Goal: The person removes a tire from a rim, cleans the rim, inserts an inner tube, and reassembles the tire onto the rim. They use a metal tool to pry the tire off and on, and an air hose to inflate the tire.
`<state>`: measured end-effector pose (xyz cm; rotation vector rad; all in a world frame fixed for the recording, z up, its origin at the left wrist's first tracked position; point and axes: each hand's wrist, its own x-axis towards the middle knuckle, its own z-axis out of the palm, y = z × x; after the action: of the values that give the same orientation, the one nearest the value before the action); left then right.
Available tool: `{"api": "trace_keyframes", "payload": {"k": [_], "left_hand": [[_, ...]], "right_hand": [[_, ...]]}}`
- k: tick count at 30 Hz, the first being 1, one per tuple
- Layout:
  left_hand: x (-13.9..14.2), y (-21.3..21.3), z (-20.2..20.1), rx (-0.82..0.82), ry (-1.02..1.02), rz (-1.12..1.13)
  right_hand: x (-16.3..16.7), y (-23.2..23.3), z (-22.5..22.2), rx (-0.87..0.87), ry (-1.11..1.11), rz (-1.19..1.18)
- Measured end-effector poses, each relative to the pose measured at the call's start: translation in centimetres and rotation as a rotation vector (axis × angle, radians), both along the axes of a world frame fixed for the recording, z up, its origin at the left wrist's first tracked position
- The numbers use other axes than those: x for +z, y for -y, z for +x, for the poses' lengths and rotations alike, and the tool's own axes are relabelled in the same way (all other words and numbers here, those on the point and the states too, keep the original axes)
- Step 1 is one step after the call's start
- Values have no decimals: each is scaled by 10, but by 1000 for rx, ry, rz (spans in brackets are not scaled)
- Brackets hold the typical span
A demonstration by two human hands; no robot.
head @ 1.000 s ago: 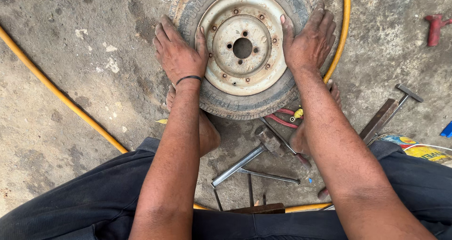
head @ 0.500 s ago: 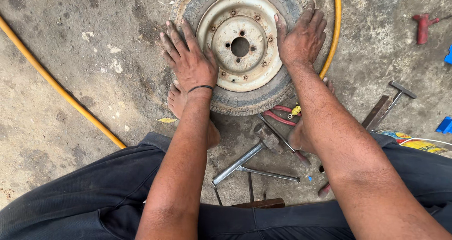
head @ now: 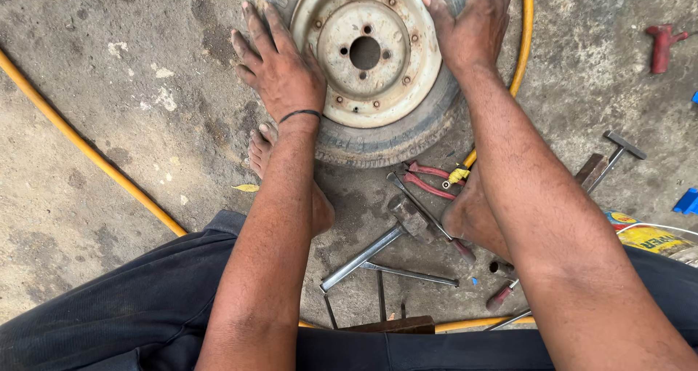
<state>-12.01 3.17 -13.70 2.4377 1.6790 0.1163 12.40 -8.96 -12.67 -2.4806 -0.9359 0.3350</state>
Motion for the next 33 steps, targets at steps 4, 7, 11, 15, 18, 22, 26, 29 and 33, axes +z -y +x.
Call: {"api": "trace_keyframes", "payload": {"k": [4, 7, 11, 15, 18, 22, 26, 29, 33], "left_hand": [[-1, -2, 5, 20, 7, 13], [3, 0, 7, 29, -39, 24], [5, -3, 11, 44, -38, -14], [6, -10, 14, 45, -64, -24], [12, -13, 15, 38, 17, -78], [30, -19, 19, 67, 29, -183], [46, -20, 18, 74, 67, -245], [51, -13, 13, 69, 112, -237], [55, 2, 2, 93, 175, -241]], "right_hand": [[5, -9, -6, 74, 238, -128], [5, -13, -11, 37, 135, -227], [10, -21, -11, 75, 223, -196], [40, -2, 17, 202, -16, -152], [99, 45, 74, 436, -45, -319], [196, 145, 151, 282, 172, -522], [257, 277, 189, -32, 433, -877], [260, 350, 182, -176, 436, -863], [239, 364, 94, -193, 381, -670]]}}
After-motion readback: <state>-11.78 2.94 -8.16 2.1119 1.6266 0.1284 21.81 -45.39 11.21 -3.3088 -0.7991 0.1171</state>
